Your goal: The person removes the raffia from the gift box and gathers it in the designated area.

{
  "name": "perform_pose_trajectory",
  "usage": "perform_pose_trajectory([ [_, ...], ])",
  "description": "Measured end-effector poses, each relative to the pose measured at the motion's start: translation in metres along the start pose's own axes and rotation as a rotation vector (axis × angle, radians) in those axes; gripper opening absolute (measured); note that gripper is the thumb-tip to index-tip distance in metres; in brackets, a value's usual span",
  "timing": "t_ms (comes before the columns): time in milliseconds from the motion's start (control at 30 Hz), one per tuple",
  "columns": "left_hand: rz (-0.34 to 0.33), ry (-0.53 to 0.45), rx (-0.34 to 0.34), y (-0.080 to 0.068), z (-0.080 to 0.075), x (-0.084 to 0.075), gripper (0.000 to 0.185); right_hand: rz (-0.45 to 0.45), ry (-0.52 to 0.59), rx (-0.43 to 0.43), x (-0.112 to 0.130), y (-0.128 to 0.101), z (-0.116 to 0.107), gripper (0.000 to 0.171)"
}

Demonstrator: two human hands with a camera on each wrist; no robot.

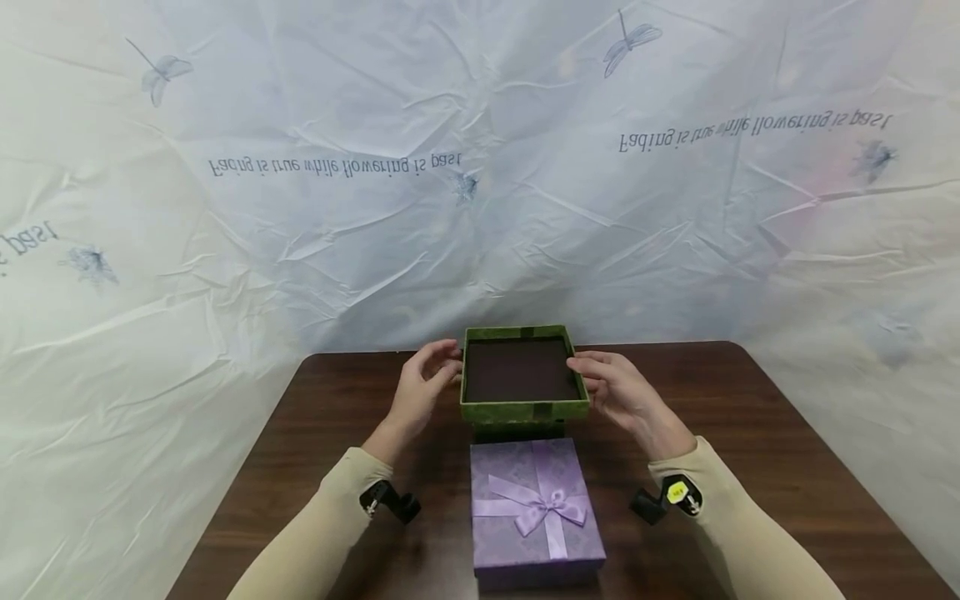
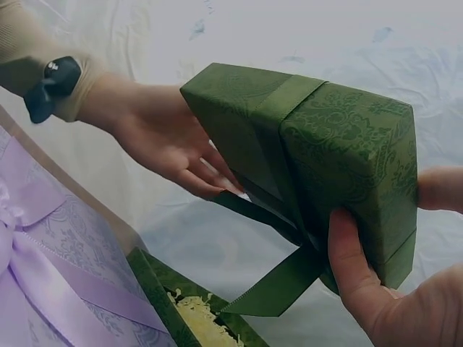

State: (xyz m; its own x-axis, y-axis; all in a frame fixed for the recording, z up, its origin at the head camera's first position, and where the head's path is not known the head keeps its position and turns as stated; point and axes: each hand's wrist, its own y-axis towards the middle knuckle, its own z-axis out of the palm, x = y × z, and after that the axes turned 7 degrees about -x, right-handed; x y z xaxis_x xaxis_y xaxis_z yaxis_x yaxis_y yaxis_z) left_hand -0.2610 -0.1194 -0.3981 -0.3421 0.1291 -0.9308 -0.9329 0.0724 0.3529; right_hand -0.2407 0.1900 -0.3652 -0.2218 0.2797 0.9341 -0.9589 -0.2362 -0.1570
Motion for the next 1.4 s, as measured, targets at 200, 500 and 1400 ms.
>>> perform_pose_trajectory([
  [200, -0.371, -0.195, 0.043, -0.004, -0.001, -0.012, 0.031, -0.001, -0.018, -0.005, -0.001, 0.000, 0.000, 0.072],
  [500, -0.534, -0.185, 0.105, -0.008, -0.003, -0.022, 0.048, -0.042, -0.028, 0.008, -0.005, 0.003, 0.001, 0.046],
  [1400, -0.513, -0.097, 0.018, 0.000, -0.036, -0.023, 0.062, 0.087, -0.135, 0.097, 0.003, 0.027, 0.029, 0.078],
])
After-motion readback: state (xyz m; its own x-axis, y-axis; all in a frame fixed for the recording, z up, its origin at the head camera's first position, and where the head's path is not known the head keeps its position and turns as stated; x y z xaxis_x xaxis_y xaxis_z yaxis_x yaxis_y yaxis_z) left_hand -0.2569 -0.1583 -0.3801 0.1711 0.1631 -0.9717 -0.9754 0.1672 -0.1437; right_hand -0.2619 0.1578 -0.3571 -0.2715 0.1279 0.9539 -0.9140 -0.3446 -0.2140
